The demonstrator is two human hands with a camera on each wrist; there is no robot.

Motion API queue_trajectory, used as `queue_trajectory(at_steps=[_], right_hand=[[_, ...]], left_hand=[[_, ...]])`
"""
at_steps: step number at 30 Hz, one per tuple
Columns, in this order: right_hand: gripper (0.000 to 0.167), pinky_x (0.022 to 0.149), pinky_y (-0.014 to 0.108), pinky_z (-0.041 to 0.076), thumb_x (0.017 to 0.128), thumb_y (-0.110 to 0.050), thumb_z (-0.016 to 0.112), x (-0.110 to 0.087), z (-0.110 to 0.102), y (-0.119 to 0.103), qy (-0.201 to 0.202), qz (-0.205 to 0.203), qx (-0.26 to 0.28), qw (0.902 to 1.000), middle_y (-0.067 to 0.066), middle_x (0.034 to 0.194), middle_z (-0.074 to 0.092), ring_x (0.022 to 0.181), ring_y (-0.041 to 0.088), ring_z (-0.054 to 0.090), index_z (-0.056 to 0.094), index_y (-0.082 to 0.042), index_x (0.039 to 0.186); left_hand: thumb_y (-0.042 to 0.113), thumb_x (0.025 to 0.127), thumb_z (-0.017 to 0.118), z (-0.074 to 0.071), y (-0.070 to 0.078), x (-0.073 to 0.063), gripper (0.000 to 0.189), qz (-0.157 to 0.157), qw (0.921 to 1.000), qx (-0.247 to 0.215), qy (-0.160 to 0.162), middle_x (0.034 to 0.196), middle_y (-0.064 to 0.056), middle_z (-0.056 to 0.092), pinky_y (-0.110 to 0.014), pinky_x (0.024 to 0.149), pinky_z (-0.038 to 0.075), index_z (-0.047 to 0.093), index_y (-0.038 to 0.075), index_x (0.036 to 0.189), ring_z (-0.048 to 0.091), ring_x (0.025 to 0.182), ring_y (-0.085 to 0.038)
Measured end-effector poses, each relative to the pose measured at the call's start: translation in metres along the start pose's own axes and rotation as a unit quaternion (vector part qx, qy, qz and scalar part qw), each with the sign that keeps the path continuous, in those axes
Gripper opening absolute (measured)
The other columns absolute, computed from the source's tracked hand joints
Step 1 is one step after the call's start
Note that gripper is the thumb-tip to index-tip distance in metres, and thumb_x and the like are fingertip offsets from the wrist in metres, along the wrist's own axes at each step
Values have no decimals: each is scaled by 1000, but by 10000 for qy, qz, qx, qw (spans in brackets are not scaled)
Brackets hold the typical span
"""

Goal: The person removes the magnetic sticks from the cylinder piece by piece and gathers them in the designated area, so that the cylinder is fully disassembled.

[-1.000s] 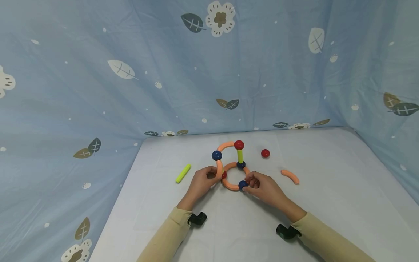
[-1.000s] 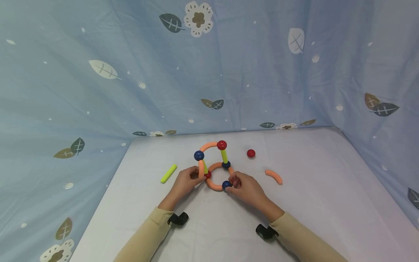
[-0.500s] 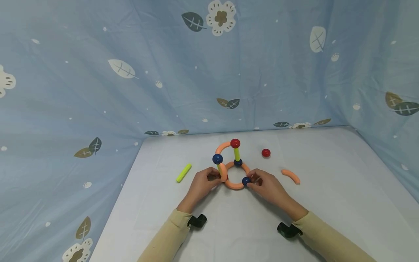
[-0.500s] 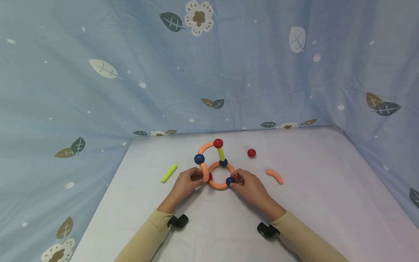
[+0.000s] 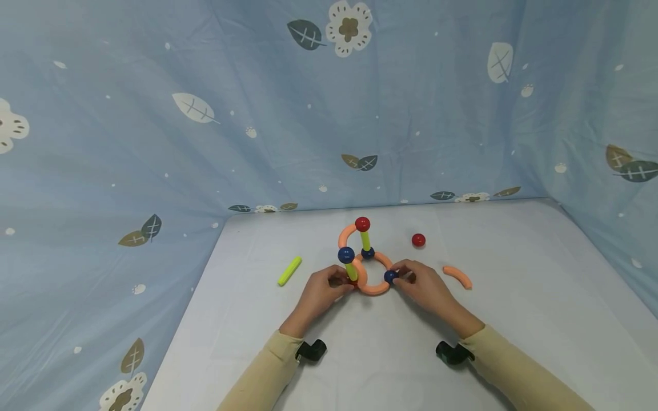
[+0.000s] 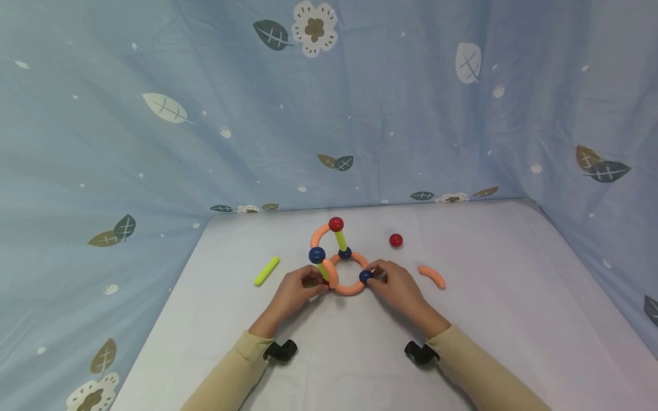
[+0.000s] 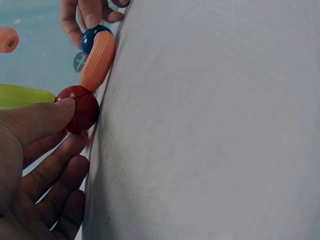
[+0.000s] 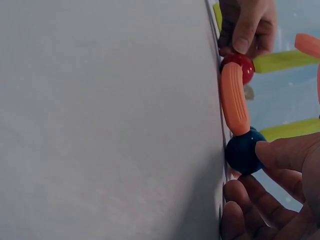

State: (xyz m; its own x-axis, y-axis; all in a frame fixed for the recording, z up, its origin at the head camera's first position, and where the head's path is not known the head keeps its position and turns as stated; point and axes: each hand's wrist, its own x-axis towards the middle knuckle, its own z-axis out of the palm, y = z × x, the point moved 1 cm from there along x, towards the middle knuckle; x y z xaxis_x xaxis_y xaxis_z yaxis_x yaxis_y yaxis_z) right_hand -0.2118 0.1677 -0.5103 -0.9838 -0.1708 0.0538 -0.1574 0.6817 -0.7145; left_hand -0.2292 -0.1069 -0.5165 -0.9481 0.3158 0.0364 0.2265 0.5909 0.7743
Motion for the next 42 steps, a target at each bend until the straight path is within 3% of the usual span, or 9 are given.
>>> queue_trajectory(at_steps=[7, 16, 33, 42], right_hand=[[25, 74, 33, 53, 94, -17, 74, 7, 0, 4, 79, 130, 37, 9999, 3, 111, 71, 87, 17, 62, 69, -15, 118], [23, 80, 40, 56, 96, -19, 72, 15, -2, 5, 73, 251, 78, 9996, 6, 115, 71, 93, 21, 64, 68, -13, 118], [25, 76, 39, 57, 97, -20, 70, 20, -2, 10, 152, 60, 216, 9996, 10, 116, 71, 92, 23, 67, 68, -11, 120], [25, 75, 36, 56, 98, -20, 70, 20, -2, 11, 106, 189, 178, 9996, 9, 117, 70, 91, 20, 66, 67, -12, 122]], left_hand=[[22, 89, 81, 2, 2, -1, 21, -71, 9999, 97, -49, 99, 11, 70, -27, 83, 55, 70, 20, 107, 65, 92, -6], [20, 88, 82, 7, 3, -4, 19, 144, 9999, -53, -23, 97, 11, 72, -26, 80, 56, 71, 18, 104, 66, 89, -6], [19, 89, 81, 11, 6, -6, 20, 166, 9997, -142, -84, 98, 12, 72, -24, 82, 55, 71, 18, 107, 67, 91, -3], [18, 89, 80, 11, 6, -6, 19, 112, 9997, -194, -94, 99, 12, 72, -24, 83, 56, 71, 17, 107, 67, 92, -4]])
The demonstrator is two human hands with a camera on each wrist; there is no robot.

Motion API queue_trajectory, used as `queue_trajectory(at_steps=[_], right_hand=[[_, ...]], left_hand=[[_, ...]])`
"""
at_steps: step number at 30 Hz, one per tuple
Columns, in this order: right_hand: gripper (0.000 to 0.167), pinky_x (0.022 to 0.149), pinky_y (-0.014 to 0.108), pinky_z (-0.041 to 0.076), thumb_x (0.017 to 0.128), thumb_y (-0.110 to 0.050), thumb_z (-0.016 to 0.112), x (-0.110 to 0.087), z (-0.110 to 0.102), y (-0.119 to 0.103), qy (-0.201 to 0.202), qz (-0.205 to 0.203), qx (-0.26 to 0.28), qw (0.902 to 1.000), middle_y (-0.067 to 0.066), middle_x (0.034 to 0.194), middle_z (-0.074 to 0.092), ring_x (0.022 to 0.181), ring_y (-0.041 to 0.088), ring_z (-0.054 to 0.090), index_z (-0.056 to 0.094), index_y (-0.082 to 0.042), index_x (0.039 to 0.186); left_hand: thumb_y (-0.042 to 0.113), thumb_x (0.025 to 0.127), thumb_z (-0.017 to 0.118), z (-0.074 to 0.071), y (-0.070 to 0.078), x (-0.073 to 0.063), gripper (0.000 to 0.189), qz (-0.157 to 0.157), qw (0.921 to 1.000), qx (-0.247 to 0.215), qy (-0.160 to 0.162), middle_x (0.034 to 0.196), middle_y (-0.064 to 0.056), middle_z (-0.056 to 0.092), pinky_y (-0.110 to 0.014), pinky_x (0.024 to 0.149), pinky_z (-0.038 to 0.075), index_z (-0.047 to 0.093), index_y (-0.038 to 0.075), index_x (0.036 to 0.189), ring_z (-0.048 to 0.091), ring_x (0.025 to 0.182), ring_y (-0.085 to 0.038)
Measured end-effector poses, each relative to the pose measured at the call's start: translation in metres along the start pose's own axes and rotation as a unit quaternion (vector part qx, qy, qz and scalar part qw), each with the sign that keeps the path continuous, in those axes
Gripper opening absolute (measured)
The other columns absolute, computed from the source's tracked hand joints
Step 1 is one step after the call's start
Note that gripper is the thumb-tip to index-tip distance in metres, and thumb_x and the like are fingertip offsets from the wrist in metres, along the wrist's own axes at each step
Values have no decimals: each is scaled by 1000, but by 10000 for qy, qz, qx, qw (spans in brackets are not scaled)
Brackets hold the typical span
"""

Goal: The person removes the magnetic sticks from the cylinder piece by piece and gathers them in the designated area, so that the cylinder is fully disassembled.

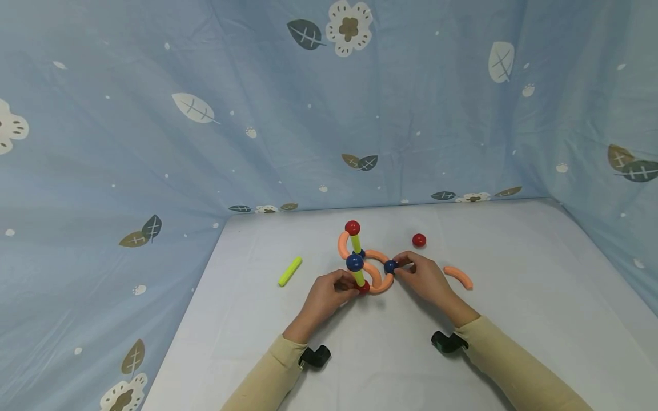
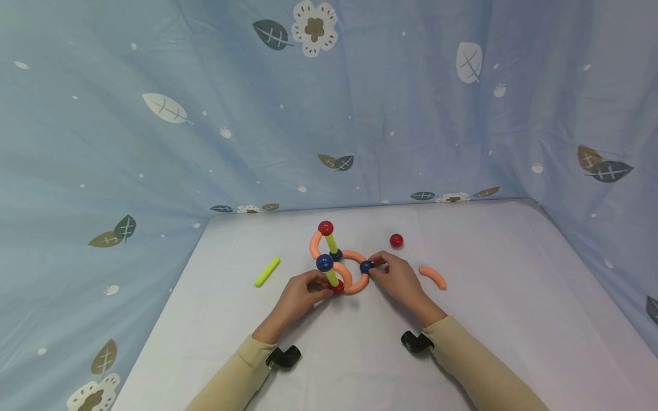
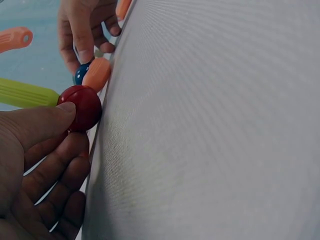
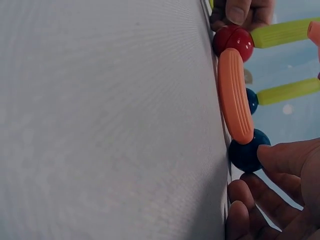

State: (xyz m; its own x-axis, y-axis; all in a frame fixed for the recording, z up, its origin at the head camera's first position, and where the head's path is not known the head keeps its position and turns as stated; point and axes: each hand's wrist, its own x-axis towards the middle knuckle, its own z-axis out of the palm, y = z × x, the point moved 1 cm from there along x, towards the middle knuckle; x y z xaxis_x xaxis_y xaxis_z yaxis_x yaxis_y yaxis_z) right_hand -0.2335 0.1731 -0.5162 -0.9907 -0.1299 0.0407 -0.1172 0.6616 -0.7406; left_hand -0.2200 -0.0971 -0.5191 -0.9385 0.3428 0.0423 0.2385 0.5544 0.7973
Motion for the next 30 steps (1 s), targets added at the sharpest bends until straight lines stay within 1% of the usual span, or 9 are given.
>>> queue_trajectory(at_steps=[7, 12, 15, 22, 25, 27, 30], right_hand=[[28, 74, 35, 56, 97, -19, 71, -2, -1, -1, 27, -16, 23, 10000, 9, 117, 71, 89, 20, 66, 67, -11, 123], [32, 75, 37, 57, 96, -19, 72, -5, -2, 0, 79, -106, 17, 9999, 10, 115, 70, 90, 21, 69, 66, -9, 126], [34, 76, 38, 58, 96, -21, 72, -7, -3, 0, 83, -76, -29, 9999, 9, 116, 70, 92, 21, 69, 65, -10, 128], [35, 75, 37, 57, 96, -22, 71, -14, -5, -3, 55, -18, -112, 9999, 8, 117, 68, 94, 21, 66, 65, -10, 128], [35, 72, 35, 56, 97, -21, 71, -19, -6, -6, 49, -146, -97, 9998, 8, 118, 68, 92, 20, 65, 65, -9, 129], [35, 70, 33, 55, 96, -20, 72, -23, -7, -7, 60, -250, -54, 9997, 8, 118, 68, 90, 19, 64, 65, -10, 128], [33, 66, 29, 54, 96, -19, 73, -27, -7, -9, 62, -483, 57, 9988, 7, 118, 68, 89, 16, 63, 65, -10, 127]], left_hand=[[19, 90, 80, 1, 0, 0, 18, 38, 10000, 18, -9, 99, 12, 72, -24, 82, 56, 72, 18, 107, 67, 92, -4], [20, 91, 79, 0, -1, -1, 19, 58, 10000, -4, -20, 99, 12, 72, -25, 83, 56, 72, 19, 108, 67, 93, -4], [21, 91, 79, -2, -1, -2, 20, 29, 10000, 24, -7, 100, 13, 71, -25, 83, 56, 71, 19, 109, 67, 93, -3], [20, 91, 79, -8, -1, -6, 23, 69, 9999, 29, 125, 103, 8, 72, -26, 83, 57, 72, 17, 112, 67, 93, -6], [21, 91, 79, -12, -2, -9, 25, 62, 9996, 136, 230, 103, 7, 72, -27, 82, 57, 72, 17, 115, 66, 93, -7], [23, 91, 79, -14, -3, -10, 28, 15, 9994, 186, 303, 103, 7, 71, -28, 84, 57, 72, 17, 117, 66, 94, -8], [25, 91, 79, -18, -5, -12, 30, 25, 9986, 248, 467, 103, 8, 71, -33, 88, 56, 71, 15, 118, 66, 97, -10]])
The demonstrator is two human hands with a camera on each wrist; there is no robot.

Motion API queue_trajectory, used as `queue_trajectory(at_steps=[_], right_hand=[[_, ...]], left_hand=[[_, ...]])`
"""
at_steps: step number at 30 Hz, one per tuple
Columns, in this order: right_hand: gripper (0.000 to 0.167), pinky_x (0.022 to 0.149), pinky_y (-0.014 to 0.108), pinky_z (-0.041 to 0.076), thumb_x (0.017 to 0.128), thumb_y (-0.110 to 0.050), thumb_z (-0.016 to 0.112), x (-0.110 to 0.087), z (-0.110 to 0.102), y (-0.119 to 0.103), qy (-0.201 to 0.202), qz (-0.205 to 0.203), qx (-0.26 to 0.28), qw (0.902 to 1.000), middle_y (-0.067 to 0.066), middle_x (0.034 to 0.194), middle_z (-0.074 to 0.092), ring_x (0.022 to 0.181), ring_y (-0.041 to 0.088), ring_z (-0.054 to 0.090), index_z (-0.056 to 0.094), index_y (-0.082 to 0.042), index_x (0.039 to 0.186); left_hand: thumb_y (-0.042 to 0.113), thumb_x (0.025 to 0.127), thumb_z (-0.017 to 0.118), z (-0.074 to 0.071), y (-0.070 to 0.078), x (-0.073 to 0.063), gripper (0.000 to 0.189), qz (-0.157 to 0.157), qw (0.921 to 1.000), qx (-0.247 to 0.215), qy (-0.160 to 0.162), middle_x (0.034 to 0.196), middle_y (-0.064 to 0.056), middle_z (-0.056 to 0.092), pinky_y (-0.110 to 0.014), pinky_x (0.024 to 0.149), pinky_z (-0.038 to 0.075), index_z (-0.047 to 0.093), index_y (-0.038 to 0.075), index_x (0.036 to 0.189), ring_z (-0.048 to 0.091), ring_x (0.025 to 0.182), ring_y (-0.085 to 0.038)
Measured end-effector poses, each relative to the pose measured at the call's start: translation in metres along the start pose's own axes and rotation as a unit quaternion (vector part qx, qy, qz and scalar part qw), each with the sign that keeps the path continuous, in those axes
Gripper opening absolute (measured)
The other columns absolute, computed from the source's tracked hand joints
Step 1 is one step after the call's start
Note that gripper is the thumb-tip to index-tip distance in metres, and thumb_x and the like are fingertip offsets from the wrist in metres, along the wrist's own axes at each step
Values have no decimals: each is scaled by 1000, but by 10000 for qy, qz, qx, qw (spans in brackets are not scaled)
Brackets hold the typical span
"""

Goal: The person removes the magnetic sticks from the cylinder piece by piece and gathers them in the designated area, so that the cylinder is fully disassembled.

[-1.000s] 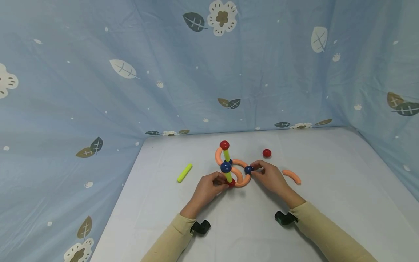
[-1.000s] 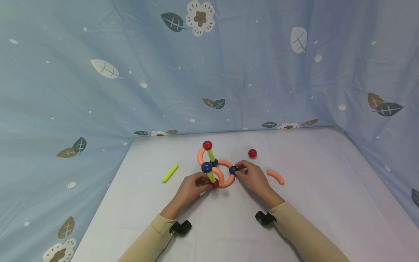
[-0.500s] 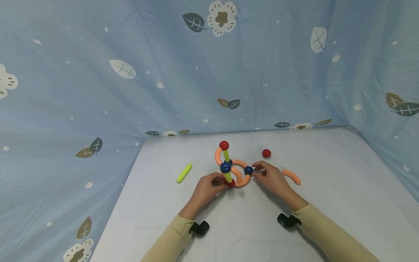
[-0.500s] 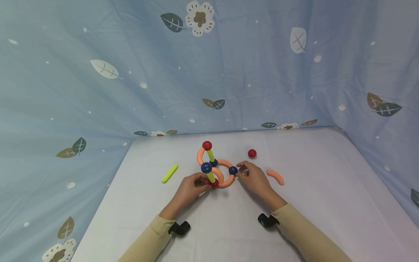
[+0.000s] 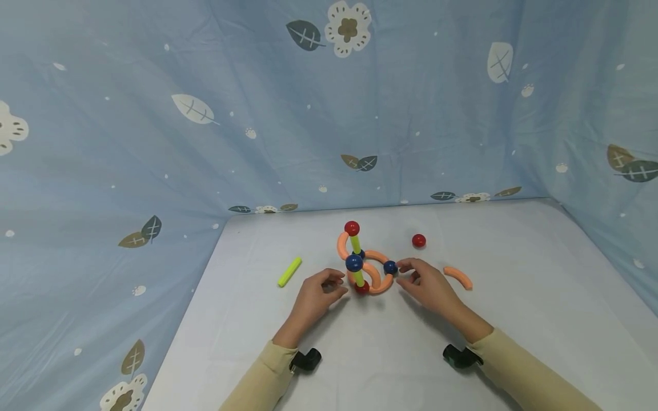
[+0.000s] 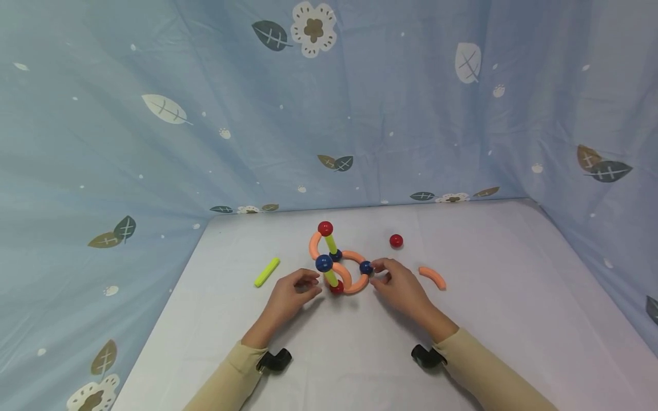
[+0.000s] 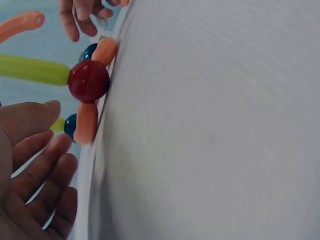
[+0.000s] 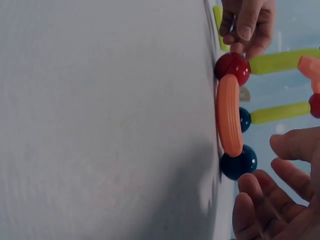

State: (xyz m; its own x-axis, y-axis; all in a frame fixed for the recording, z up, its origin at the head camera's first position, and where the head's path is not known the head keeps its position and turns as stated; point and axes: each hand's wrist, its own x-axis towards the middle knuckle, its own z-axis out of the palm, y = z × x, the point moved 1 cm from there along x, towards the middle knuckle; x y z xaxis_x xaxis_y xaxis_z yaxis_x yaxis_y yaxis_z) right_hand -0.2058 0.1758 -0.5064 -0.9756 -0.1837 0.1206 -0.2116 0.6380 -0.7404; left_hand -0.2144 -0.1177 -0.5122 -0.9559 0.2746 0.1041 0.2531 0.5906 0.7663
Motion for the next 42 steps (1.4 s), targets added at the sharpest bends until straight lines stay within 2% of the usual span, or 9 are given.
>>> queue_trajectory(at_steps=[5, 12, 16, 24, 29, 33, 37, 42], right_hand=[[32, 72, 28, 55, 95, -15, 74, -4, 1, -7, 50, -387, 23, 9992, 4, 117, 67, 88, 12, 62, 66, -10, 125], [29, 75, 30, 56, 96, -10, 71, -9, 1, -22, 231, -905, 213, 9954, 6, 117, 67, 91, 17, 64, 65, -6, 125], [27, 76, 30, 57, 97, -9, 69, -10, 2, -30, 223, -1046, 407, 9934, 9, 117, 67, 93, 19, 64, 66, -5, 124], [27, 79, 33, 58, 99, -10, 67, -12, 2, -43, 237, -1076, 523, 9925, 8, 116, 67, 97, 16, 63, 64, -8, 126], [29, 82, 33, 58, 100, -12, 66, -13, 3, -49, 275, -1203, 621, 9904, 9, 120, 66, 101, 16, 64, 62, -7, 129], [31, 84, 32, 58, 100, -15, 67, -13, 4, -52, 313, -1329, 751, 9878, 7, 121, 66, 102, 15, 64, 62, -9, 130], [34, 84, 32, 59, 99, -14, 69, -12, 6, -53, 378, -1468, 877, 9845, 5, 124, 65, 102, 15, 65, 61, -8, 131], [38, 83, 35, 60, 96, -13, 72, -11, 7, -57, 396, -1540, 1011, 9821, 2, 122, 66, 99, 15, 66, 62, -9, 132]], left_hand=[[25, 91, 79, -8, 1, -1, 31, -23, 9995, 29, 309, 103, 7, 72, -40, 92, 55, 71, 13, 118, 66, 100, -12], [19, 90, 80, -21, 8, 1, 31, 285, 9969, -37, 731, 105, 1, 74, -47, 94, 54, 71, 8, 117, 66, 101, -19], [20, 90, 81, -25, 13, 2, 31, 476, 9941, 37, 971, 109, 4, 73, -44, 94, 55, 71, 11, 117, 66, 102, -17], [25, 90, 80, -32, 32, -2, 36, 1072, 9848, -48, 1369, 120, 6, 68, -37, 92, 56, 69, 15, 123, 62, 108, -13], [23, 90, 80, -34, 43, -3, 43, 1467, 9789, -202, 1411, 131, 8, 64, -36, 91, 57, 67, 19, 131, 60, 117, -12], [21, 89, 82, -32, 48, -3, 47, 1792, 9740, -124, 1384, 135, 9, 62, -38, 87, 58, 67, 19, 133, 62, 114, -13], [20, 87, 83, -29, 52, -2, 49, 1914, 9725, -100, 1323, 137, 9, 60, -40, 82, 59, 67, 19, 134, 64, 106, -16], [18, 87, 83, -25, 55, -1, 51, 1922, 9739, -211, 1192, 140, 9, 58, -40, 78, 59, 66, 21, 135, 65, 100, -20]])
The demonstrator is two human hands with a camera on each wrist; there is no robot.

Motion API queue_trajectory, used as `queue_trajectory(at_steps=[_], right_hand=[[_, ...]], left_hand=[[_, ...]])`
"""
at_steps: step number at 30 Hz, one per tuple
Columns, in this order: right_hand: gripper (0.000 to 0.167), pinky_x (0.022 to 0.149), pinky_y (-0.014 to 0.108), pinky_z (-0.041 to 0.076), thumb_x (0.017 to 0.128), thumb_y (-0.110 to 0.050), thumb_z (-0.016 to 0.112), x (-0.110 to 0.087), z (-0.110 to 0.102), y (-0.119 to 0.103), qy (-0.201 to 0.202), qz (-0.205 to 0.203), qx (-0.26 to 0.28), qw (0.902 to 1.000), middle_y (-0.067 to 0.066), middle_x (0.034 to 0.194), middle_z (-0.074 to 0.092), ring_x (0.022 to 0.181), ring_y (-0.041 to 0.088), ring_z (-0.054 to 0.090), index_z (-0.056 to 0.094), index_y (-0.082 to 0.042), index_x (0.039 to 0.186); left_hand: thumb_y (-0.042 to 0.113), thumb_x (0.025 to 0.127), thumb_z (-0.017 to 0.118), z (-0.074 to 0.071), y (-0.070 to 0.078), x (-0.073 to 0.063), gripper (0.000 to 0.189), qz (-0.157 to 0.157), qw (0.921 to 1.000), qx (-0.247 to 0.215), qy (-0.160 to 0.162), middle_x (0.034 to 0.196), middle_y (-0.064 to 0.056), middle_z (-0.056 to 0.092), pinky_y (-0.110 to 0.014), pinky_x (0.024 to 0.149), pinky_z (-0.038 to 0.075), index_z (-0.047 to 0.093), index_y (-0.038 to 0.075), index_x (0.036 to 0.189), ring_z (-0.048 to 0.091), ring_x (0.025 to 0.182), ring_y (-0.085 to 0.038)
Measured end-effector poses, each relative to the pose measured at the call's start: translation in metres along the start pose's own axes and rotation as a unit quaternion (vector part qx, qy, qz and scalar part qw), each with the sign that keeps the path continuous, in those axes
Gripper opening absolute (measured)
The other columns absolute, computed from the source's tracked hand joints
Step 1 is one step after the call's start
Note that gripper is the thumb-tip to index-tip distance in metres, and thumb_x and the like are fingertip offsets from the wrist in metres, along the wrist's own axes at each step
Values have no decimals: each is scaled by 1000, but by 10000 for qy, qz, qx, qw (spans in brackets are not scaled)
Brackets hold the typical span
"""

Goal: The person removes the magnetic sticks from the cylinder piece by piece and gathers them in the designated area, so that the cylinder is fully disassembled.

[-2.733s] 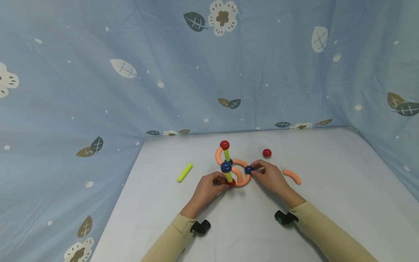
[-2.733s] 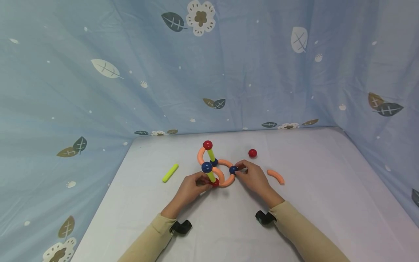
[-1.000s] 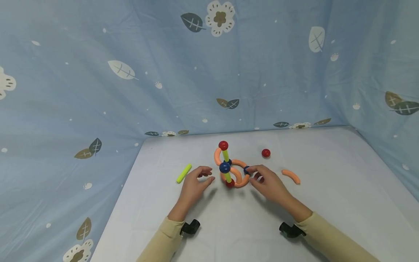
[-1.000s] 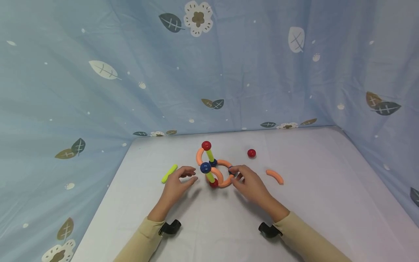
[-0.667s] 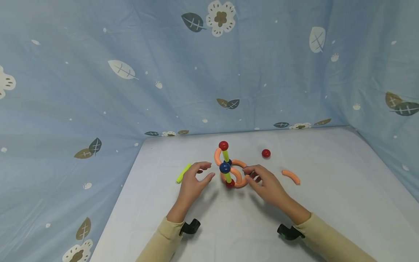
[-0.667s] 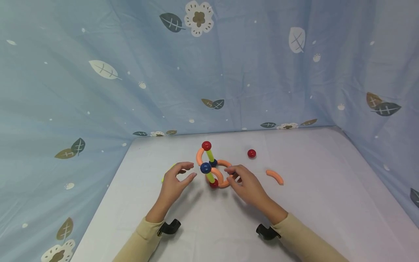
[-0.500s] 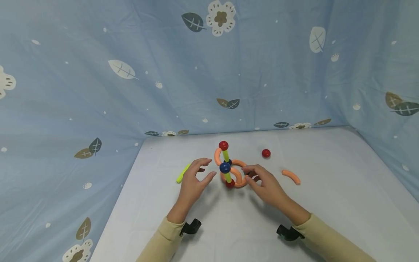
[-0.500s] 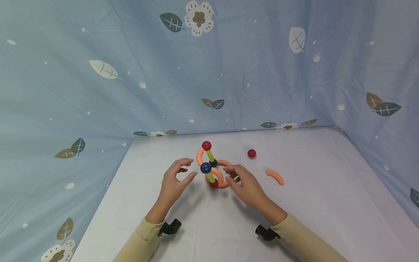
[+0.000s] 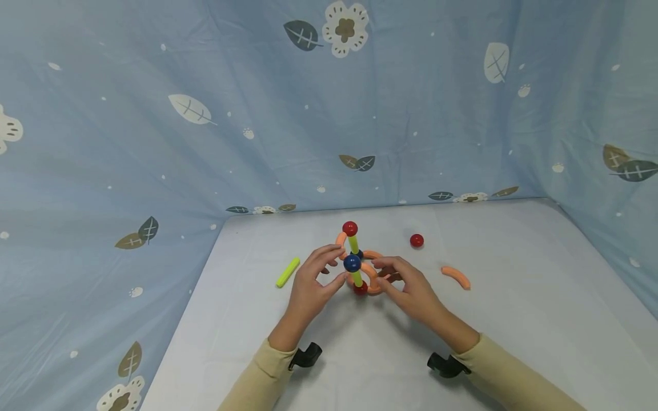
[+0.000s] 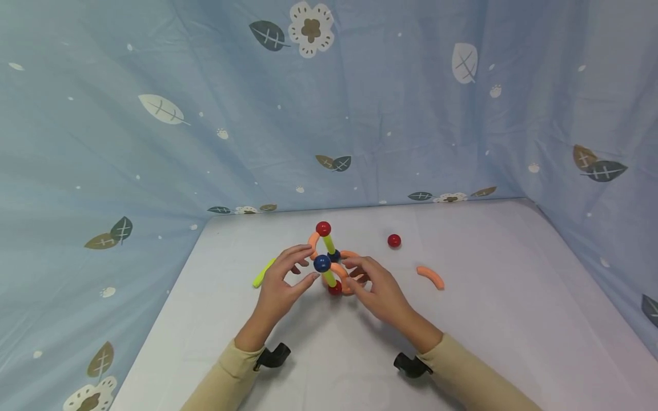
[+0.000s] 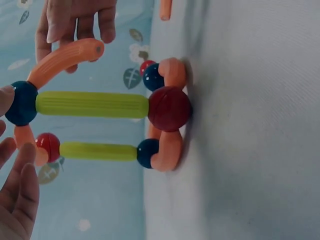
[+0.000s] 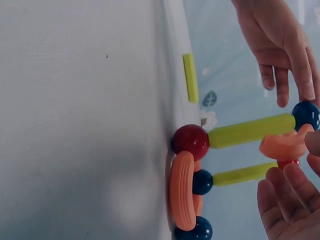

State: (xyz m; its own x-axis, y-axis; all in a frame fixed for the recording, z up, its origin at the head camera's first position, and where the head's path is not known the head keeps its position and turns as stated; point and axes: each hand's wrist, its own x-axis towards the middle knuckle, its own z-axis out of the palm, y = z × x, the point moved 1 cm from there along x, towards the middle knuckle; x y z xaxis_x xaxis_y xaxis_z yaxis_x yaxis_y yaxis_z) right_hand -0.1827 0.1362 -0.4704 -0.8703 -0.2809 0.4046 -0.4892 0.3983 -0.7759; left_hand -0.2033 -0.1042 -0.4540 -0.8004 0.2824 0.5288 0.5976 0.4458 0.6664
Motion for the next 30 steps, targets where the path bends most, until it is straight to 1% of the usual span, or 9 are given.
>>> queue_trajectory(at_steps=[2, 6, 9, 12, 14, 19, 24, 26, 30], right_hand=[[39, 83, 36, 60, 96, -14, 73, 1, 2, -1, 0, -18, 11, 10000, 1, 123, 66, 98, 16, 66, 62, -9, 133], [42, 85, 38, 60, 95, -13, 73, 3, 5, -2, 0, -90, 36, 10000, 2, 132, 64, 103, 18, 66, 61, -9, 135], [43, 86, 38, 60, 95, -12, 73, 5, 6, -3, -11, -115, 40, 9999, 1, 137, 62, 107, 17, 66, 61, -13, 136], [43, 84, 35, 60, 95, -12, 73, 6, 7, -4, -5, -134, 13, 9999, 0, 136, 63, 106, 14, 65, 62, -16, 137], [43, 83, 34, 59, 96, -12, 72, 6, 6, -4, 16, -179, -26, 9998, 1, 135, 64, 104, 14, 65, 62, -15, 137], [41, 81, 33, 60, 97, -10, 71, 5, 6, -2, 91, -192, -8, 9998, 3, 136, 63, 102, 15, 67, 61, -11, 136], [40, 81, 33, 60, 97, -13, 71, 6, 6, -2, 96, -27, 46, 9999, 3, 136, 64, 100, 14, 68, 62, -14, 135], [40, 81, 31, 60, 97, -14, 72, 6, 6, -2, 99, 19, 21, 9999, 2, 134, 65, 100, 13, 68, 62, -14, 135], [39, 80, 30, 60, 97, -13, 72, 7, 6, -2, 90, 10, 14, 10000, 2, 134, 65, 99, 13, 69, 62, -14, 135]], left_hand=[[17, 87, 83, 1, 1, 1, 50, 8, 10000, -3, -36, 140, 9, 58, -38, 78, 60, 67, 23, 134, 66, 97, -18], [18, 88, 82, 4, 3, 2, 45, 141, 9999, 27, -70, 139, 6, 60, -32, 78, 60, 69, 19, 132, 67, 95, -12], [18, 89, 81, 5, 4, 3, 42, 229, 9997, 5, -97, 137, 3, 62, -34, 79, 60, 70, 15, 130, 67, 98, -12], [19, 91, 80, 6, 4, 5, 41, 274, 9995, -26, -139, 137, 3, 63, -38, 79, 60, 70, 15, 130, 67, 102, -11], [19, 92, 79, 7, 5, 7, 41, 302, 9994, -19, -179, 137, 4, 63, -38, 80, 60, 69, 16, 131, 66, 103, -11], [22, 95, 75, 9, 5, 10, 39, 383, 9988, -11, -311, 136, 6, 64, -33, 83, 59, 68, 17, 133, 64, 109, -10], [21, 95, 75, 10, 5, 13, 40, 387, 9984, 1, -400, 137, 10, 63, -30, 86, 57, 68, 18, 134, 61, 115, -7], [20, 94, 76, 11, 5, 13, 40, 401, 9983, -3, -413, 137, 10, 62, -29, 86, 57, 68, 17, 134, 61, 116, -7], [18, 94, 76, 11, 4, 14, 40, 418, 9983, -18, -415, 137, 10, 62, -29, 86, 57, 68, 16, 133, 61, 117, -7]])
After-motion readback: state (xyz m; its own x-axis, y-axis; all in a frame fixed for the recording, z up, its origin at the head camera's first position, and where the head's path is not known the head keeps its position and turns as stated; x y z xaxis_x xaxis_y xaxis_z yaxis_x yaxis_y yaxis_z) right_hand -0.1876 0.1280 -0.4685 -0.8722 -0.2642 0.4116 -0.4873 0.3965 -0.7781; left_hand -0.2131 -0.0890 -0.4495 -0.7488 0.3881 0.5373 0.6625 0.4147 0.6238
